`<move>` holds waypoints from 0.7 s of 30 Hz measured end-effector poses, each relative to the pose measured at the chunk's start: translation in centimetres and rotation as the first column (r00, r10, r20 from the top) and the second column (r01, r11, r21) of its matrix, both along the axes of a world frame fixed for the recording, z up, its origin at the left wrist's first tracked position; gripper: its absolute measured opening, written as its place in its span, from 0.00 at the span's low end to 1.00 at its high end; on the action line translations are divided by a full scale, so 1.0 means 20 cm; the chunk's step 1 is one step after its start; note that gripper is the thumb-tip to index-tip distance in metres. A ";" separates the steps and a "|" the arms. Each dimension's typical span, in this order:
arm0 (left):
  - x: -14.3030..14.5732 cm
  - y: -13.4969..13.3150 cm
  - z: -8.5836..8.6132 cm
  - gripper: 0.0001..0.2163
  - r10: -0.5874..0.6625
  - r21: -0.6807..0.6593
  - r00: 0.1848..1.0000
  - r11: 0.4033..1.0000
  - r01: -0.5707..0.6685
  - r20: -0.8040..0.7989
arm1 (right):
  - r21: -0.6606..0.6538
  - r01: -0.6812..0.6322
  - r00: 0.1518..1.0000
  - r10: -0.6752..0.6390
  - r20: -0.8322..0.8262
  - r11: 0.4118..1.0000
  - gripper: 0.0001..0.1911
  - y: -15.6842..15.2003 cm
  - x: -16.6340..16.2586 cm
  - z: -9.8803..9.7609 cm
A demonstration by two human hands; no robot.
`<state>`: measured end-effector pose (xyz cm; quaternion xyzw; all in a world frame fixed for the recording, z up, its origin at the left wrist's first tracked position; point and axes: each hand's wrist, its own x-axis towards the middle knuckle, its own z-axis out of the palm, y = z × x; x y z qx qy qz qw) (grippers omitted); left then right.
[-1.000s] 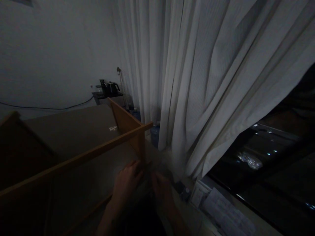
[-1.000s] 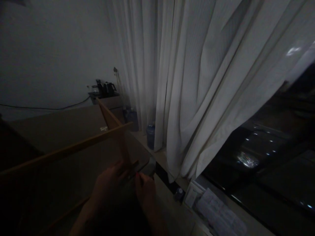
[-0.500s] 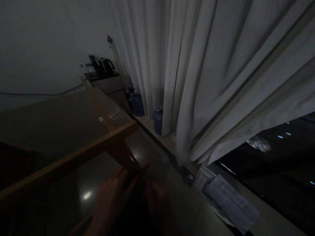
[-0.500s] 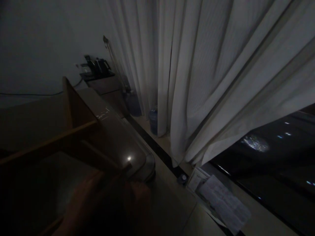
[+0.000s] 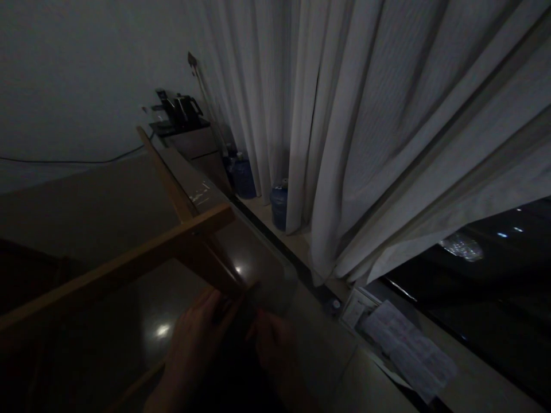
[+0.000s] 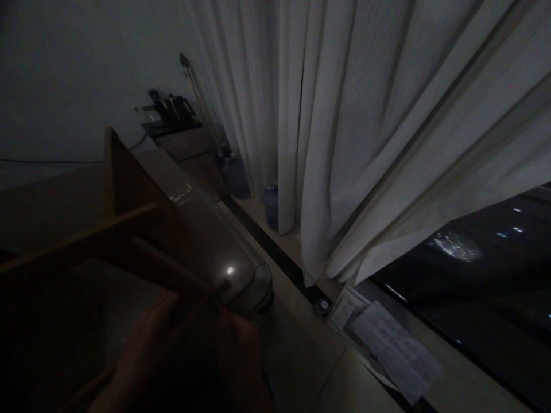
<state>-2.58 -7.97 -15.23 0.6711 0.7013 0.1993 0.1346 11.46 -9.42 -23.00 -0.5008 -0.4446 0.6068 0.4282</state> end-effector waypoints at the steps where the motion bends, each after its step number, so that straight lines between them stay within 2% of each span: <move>1: -0.01 0.00 -0.01 0.16 -0.007 -0.017 1.000 1.000 0.007 0.023 | 0.000 0.017 1.000 -0.017 -0.012 1.000 0.31 0.00 0.00 0.00; 7: -0.02 0.04 -0.05 0.16 -0.086 -0.067 0.992 0.993 0.092 0.091 | 0.009 0.062 0.998 -0.062 0.006 0.998 0.31 0.02 -0.02 -0.04; 10: -0.01 0.05 -0.04 0.16 -0.102 -0.065 0.989 0.992 0.110 0.105 | 0.128 0.060 0.983 -0.081 0.167 0.990 0.28 0.03 0.00 -0.04; 13: 0.01 0.05 -0.03 0.16 -0.129 -0.044 0.987 0.990 0.133 0.094 | 0.319 -0.006 0.891 -0.140 0.431 0.948 0.25 0.04 0.03 -0.01; 16: 0.03 0.05 -0.02 0.16 -0.112 -0.019 0.991 0.993 0.114 0.077 | 0.451 -0.097 0.777 -0.216 0.591 0.887 0.23 0.05 0.05 0.03; 21: 0.04 0.04 -0.01 0.16 -0.151 0.016 0.987 0.989 0.150 0.061 | 0.510 -0.227 0.623 -0.279 0.731 0.829 0.21 0.07 0.08 0.03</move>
